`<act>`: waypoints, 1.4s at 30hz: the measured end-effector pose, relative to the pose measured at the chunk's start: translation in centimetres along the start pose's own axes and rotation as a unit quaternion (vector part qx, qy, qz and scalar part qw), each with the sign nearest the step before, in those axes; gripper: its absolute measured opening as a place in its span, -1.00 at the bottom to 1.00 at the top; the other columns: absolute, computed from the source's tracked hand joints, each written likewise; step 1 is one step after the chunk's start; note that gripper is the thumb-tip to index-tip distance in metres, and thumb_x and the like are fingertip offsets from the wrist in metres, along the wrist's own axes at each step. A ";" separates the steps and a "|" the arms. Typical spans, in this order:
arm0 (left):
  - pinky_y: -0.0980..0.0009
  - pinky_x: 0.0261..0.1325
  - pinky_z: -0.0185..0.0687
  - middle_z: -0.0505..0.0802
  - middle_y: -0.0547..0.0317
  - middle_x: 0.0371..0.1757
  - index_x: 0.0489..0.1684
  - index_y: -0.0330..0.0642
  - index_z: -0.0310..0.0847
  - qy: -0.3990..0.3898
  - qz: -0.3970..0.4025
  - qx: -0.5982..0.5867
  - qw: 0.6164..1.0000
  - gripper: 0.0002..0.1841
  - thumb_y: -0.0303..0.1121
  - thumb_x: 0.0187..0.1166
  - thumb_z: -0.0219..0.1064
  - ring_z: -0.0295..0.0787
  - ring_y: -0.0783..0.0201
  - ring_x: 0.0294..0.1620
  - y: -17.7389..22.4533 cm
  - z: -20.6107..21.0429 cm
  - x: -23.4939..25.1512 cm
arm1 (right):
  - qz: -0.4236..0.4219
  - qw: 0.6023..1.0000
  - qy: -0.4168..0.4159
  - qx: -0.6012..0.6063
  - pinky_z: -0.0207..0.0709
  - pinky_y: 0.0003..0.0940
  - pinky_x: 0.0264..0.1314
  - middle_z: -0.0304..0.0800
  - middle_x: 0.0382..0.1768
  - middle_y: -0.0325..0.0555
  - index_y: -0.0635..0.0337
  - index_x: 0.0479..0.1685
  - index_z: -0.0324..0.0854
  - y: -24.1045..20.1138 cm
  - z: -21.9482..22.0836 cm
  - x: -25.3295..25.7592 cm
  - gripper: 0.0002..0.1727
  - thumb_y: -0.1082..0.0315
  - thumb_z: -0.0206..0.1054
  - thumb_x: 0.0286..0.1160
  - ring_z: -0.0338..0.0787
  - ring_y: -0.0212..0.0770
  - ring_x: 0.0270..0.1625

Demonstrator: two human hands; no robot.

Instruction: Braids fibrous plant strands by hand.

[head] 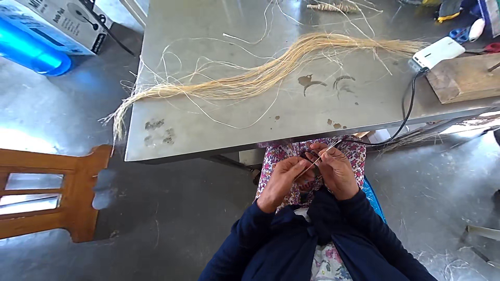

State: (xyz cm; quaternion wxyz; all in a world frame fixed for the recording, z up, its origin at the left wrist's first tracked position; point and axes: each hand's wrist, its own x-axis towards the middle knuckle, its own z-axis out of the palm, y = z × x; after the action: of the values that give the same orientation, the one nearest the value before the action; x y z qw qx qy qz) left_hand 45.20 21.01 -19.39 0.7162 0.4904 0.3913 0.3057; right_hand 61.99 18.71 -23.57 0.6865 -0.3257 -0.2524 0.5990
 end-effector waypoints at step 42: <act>0.68 -0.37 0.57 0.80 0.37 -0.52 -0.37 -0.24 0.81 0.077 0.103 0.262 0.956 -0.88 -0.44 0.55 0.40 0.63 0.68 -0.52 0.8 0.5 0.3 | -0.323 0.704 -0.148 -0.615 0.72 -0.47 0.00 0.91 -0.28 -0.01 0.28 -0.16 0.89 -2.5 -0.3 -1.3 -0.81 0.49 0.33 0.54 0.89 -0.22 -0.17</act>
State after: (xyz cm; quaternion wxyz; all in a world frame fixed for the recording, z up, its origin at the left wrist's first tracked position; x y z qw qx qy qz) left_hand 45.73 21.24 -18.63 0.4949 0.6738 0.4589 0.3009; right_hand 63.70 17.17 -21.85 0.4387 -0.4812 -0.7532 0.0926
